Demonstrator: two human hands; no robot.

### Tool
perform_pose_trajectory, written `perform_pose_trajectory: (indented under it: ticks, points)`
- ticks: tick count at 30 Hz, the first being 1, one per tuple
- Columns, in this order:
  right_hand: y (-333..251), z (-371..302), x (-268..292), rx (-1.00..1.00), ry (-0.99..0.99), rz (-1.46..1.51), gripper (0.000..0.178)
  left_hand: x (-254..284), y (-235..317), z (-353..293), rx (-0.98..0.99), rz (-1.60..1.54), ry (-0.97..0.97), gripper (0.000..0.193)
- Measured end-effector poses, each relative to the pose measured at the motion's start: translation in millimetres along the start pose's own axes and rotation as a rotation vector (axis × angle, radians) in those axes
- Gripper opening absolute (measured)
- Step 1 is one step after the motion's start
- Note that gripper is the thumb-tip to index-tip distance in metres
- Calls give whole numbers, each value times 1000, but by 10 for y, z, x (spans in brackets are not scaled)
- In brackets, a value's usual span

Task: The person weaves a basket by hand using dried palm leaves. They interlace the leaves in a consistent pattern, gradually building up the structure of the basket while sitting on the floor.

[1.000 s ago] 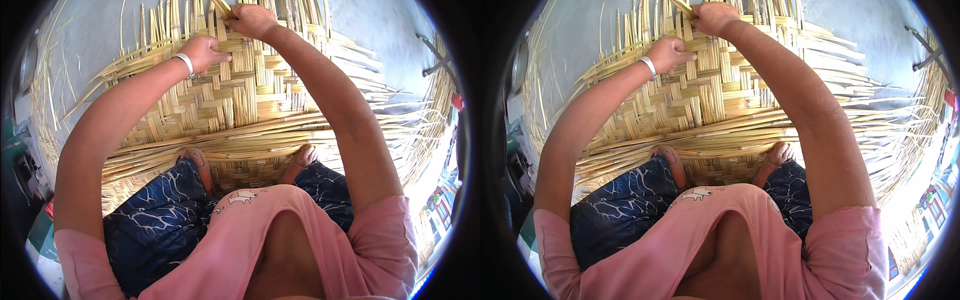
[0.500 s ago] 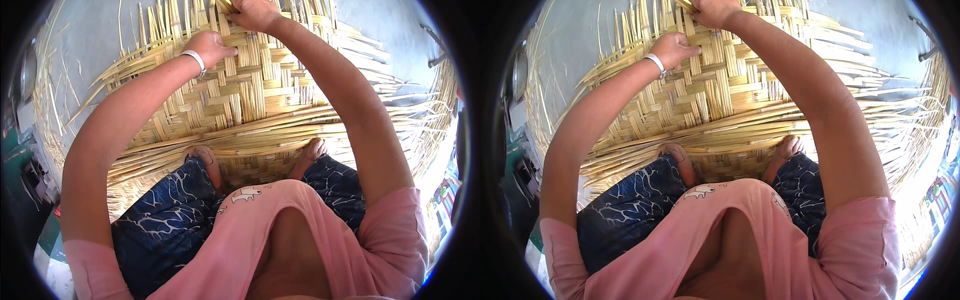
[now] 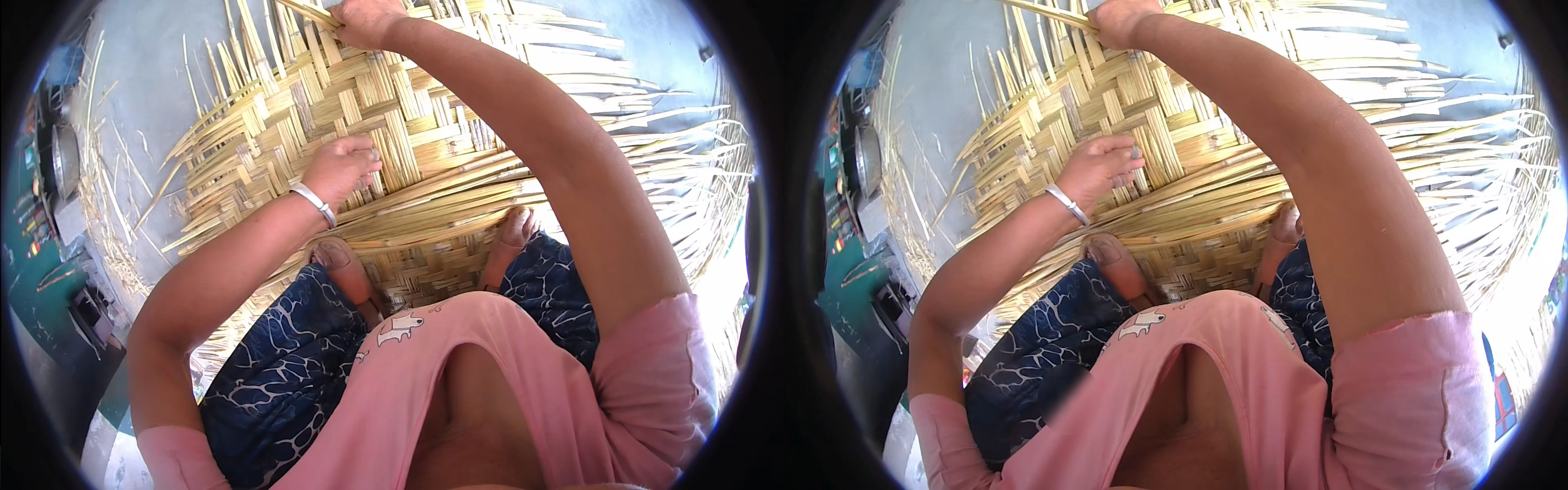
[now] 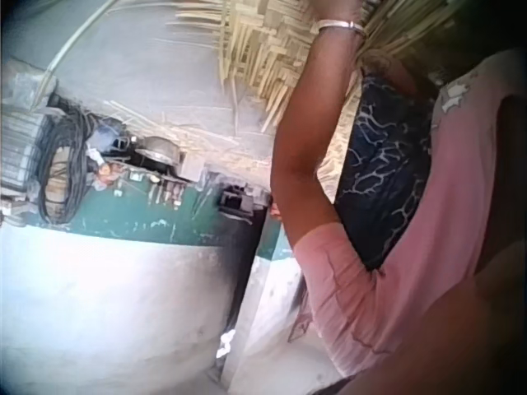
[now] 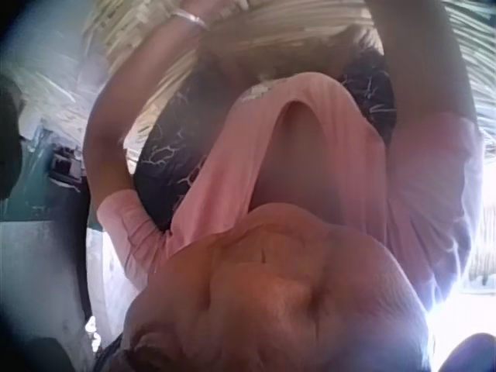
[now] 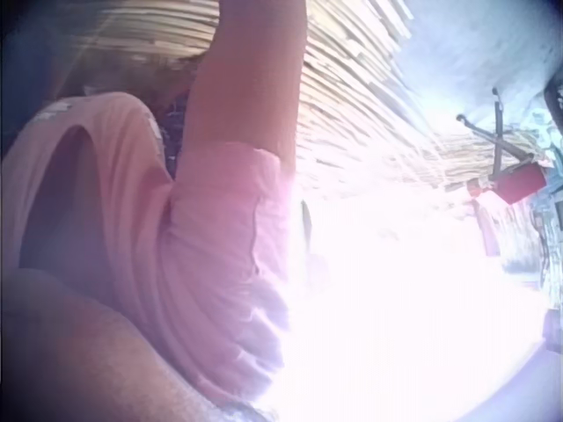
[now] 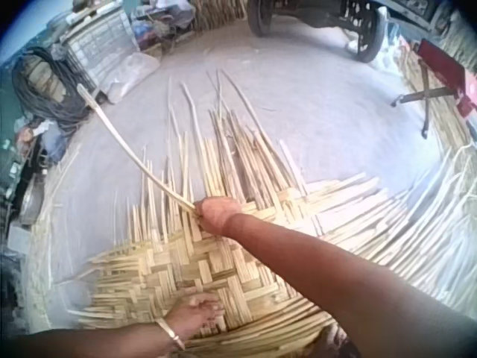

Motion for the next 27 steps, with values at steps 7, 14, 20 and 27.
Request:
perform_pose_trajectory:
  ticks: [7,14,20,27]
  points:
    - [8,72,59,-125,-139,-30,34,-301,-165,-49,-74,245,221,40]
    - [88,235,115,-193,-159,387,34,-354,-265,143,-35,331,531,26]
    - [174,253,236,-189,-199,413,24,-280,-380,170,-26,229,680,24]
    - [-3,170,195,-172,-209,107,33,-298,-305,165,41,139,572,24]
Point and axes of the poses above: each hand's wrist, its own z-axis towards the middle knuckle, its own x-axis out of the back of the hand, y = z × x, the point moved 5 cm from there along z, towards the middle knuckle, and after that the axes turned 15 degrees about z, right-handed, at the moved point
